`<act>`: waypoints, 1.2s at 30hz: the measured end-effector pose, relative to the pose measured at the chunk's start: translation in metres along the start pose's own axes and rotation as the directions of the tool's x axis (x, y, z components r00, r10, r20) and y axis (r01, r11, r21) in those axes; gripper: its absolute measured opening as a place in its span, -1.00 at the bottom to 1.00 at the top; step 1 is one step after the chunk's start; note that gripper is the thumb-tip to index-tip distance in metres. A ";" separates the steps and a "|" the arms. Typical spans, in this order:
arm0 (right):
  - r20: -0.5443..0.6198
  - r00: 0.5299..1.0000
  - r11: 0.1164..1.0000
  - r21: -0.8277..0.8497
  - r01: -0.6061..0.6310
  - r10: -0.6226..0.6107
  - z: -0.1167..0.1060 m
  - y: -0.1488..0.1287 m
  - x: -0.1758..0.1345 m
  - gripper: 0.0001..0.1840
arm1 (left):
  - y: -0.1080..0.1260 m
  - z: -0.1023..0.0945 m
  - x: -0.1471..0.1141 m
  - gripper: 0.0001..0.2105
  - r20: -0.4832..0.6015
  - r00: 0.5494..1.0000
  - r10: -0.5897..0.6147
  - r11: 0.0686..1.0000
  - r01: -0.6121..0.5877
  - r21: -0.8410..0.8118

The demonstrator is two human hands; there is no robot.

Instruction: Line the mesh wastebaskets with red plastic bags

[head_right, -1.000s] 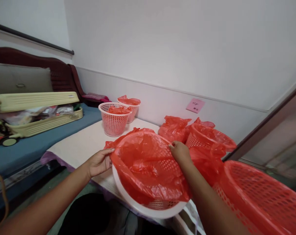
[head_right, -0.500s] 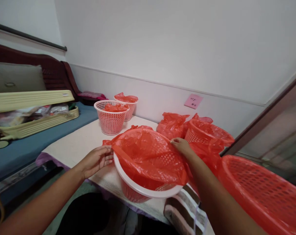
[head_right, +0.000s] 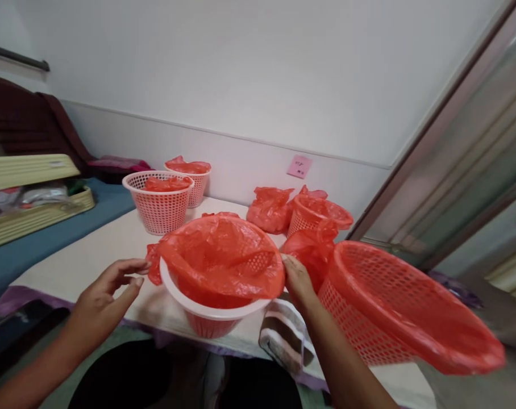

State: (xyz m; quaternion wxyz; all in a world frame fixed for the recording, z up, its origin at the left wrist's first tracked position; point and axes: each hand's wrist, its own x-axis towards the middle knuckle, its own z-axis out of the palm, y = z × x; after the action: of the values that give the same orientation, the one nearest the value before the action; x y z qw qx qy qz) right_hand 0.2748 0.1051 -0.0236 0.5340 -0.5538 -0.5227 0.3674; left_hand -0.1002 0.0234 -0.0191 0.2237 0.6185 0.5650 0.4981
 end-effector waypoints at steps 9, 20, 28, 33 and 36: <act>-0.240 0.954 0.979 -0.138 0.149 -0.179 -0.019 0.010 -0.034 -0.68 | 0.044 0.012 0.002 -0.71 0.153 0.761 0.631 0.720 -0.647 0.250; 0.119 0.812 0.660 -0.521 0.541 -0.571 -0.012 0.005 -0.079 -0.69 | 0.089 0.043 0.041 -0.63 0.674 0.661 0.329 0.679 -0.662 0.317; 0.106 0.833 0.678 -0.531 0.509 -0.542 -0.010 0.011 -0.082 -0.64 | 0.088 0.043 0.043 -0.78 0.657 0.664 0.357 0.774 -0.604 0.190; 0.107 0.779 0.611 -0.558 0.561 -0.618 -0.009 0.008 -0.087 -0.68 | 0.079 0.039 0.032 -0.81 0.536 0.641 0.549 0.718 -0.690 0.089; 0.111 0.740 0.569 -0.568 0.595 -0.663 -0.008 0.009 -0.089 -0.71 | 0.066 0.039 0.022 -0.88 0.462 0.570 0.679 0.614 -0.786 0.067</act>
State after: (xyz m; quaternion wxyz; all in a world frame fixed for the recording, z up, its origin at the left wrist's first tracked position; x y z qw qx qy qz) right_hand 0.2674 0.0183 -0.0443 0.4676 -0.4837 -0.7379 -0.0531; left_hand -0.0380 0.0374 0.0290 0.0176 0.9076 0.2580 0.3306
